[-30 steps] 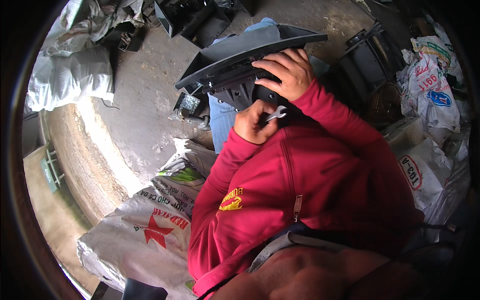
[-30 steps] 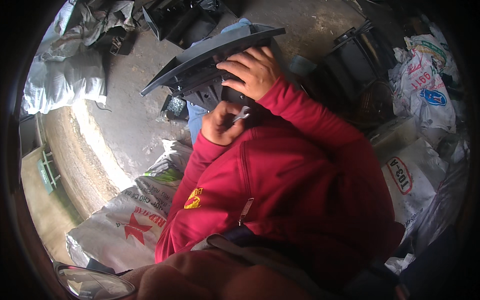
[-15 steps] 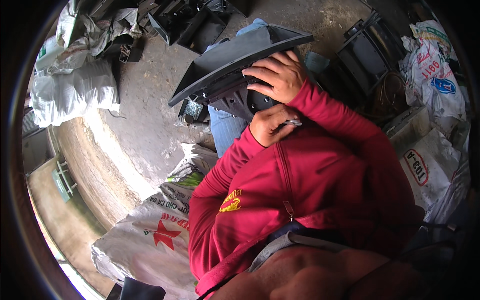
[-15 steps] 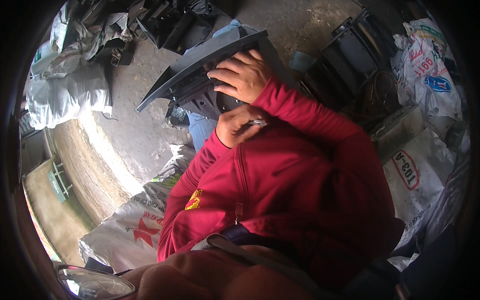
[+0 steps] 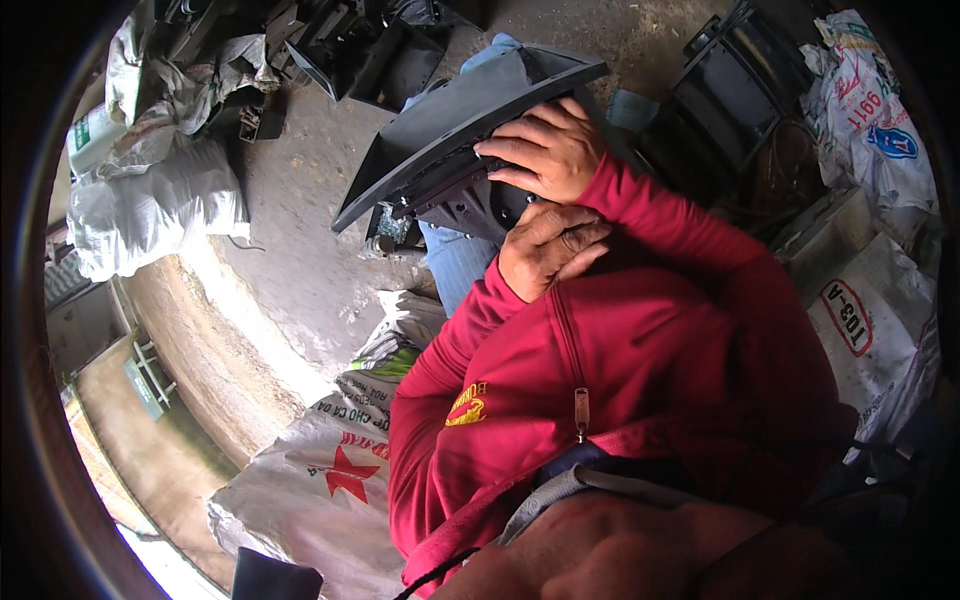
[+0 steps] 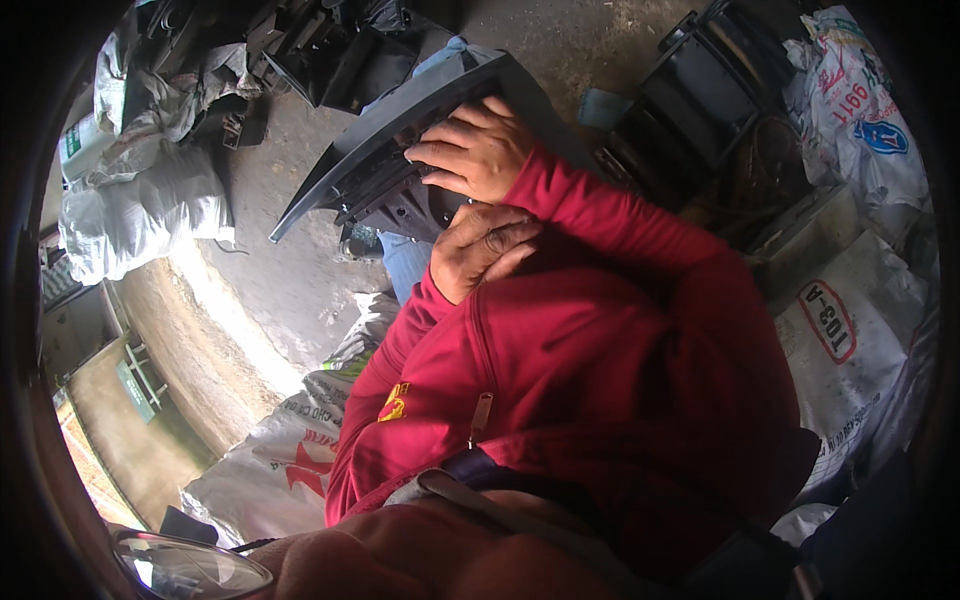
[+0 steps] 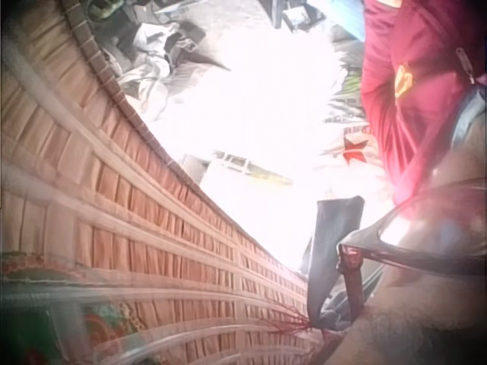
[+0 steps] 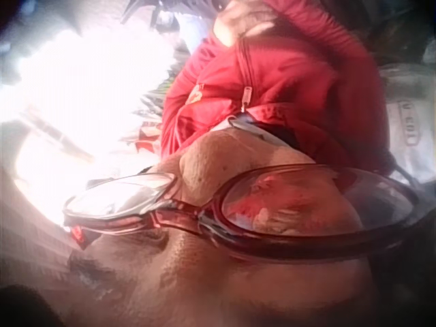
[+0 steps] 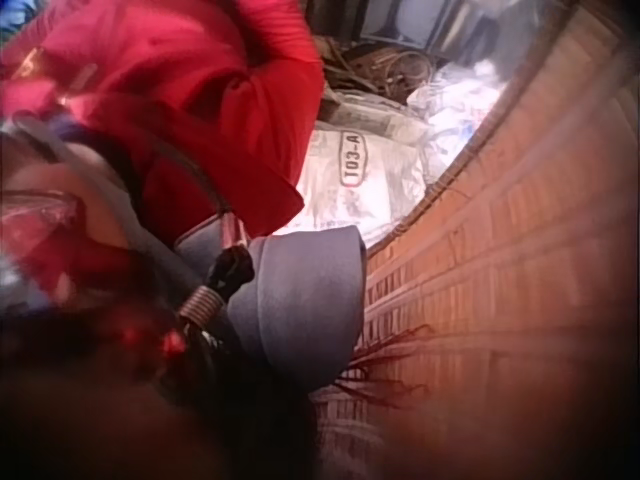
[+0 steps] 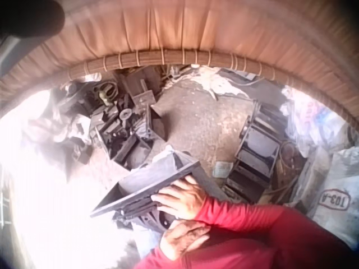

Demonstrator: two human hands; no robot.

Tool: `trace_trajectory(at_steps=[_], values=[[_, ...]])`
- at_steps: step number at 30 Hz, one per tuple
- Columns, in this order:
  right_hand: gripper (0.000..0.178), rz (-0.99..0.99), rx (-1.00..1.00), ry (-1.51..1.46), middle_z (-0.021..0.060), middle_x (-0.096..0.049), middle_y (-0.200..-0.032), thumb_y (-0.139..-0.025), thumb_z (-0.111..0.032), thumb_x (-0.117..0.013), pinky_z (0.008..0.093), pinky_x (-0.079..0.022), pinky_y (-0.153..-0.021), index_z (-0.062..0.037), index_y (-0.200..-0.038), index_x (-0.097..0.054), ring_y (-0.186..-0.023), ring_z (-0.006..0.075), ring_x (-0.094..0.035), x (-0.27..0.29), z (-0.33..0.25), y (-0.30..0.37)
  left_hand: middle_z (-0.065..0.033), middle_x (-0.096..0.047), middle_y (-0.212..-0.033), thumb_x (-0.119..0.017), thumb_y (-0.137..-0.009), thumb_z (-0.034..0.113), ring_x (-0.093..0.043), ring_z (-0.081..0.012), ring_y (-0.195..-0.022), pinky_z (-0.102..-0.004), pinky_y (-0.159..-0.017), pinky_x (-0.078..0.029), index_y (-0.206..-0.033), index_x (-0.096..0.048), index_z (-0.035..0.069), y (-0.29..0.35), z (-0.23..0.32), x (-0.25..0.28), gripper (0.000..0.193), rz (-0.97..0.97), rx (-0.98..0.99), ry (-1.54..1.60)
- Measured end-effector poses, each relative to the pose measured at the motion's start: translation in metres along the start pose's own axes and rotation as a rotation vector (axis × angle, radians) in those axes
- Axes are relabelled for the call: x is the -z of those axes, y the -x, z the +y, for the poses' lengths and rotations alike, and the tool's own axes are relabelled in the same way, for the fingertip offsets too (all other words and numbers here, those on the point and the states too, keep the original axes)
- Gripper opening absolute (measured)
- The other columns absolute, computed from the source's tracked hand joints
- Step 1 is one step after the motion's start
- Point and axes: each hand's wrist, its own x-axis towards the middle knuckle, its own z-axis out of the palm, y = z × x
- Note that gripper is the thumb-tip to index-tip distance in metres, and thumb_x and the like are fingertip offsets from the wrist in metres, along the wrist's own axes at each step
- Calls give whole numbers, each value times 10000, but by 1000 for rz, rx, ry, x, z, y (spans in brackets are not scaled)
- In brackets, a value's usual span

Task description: The person assembles a metal housing by inserting screws and tightening them with a wrench. They handle a circular metal plate and a rectangular metal frame, aligning and securing them together.

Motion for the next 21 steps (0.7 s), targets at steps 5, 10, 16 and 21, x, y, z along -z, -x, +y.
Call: trace_trajectory(at_steps=[5,10,16,21], values=[[427,-5,-90,-61,-72,-638,-1096,-776,-406,-728,397,-380,-924,-277,-1178,-664,-1038,165,-556,1,-1,4,-136,-688,-975,-741,-755,-45,-685,-225,-869,-311,-751,-546,-941,-705,-9,3,0,30,193,364,115,-223],[531,3,-92,-3,-57,-656,-1039,-739,-415,-752,409,-363,-958,-287,-1238,-623,-1051,175,-565,2,-3,2,-79,-712,-886,-757,-782,10,-682,-179,-769,-288,-692,-533,-930,-704,54,-3,-9,54,163,480,358,-502],[554,12,-101,-25,-59,-661,-985,-717,-394,-772,398,-357,-955,-269,-1233,-616,-1023,164,-570,2,-2,3,-73,-726,-921,-765,-775,93,-700,-243,-812,-334,-716,-553,-968,-743,132,-16,-19,64,198,390,262,-892],[523,63,-96,-55,-63,-655,-948,-739,-395,-762,402,-355,-950,-240,-1216,-616,-1005,165,-573,7,-2,0,-72,-725,-995,-756,-768,223,-682,-258,-960,-415,-976,-431,-1018,-745,164,-22,-19,60,257,285,353,-1045]])
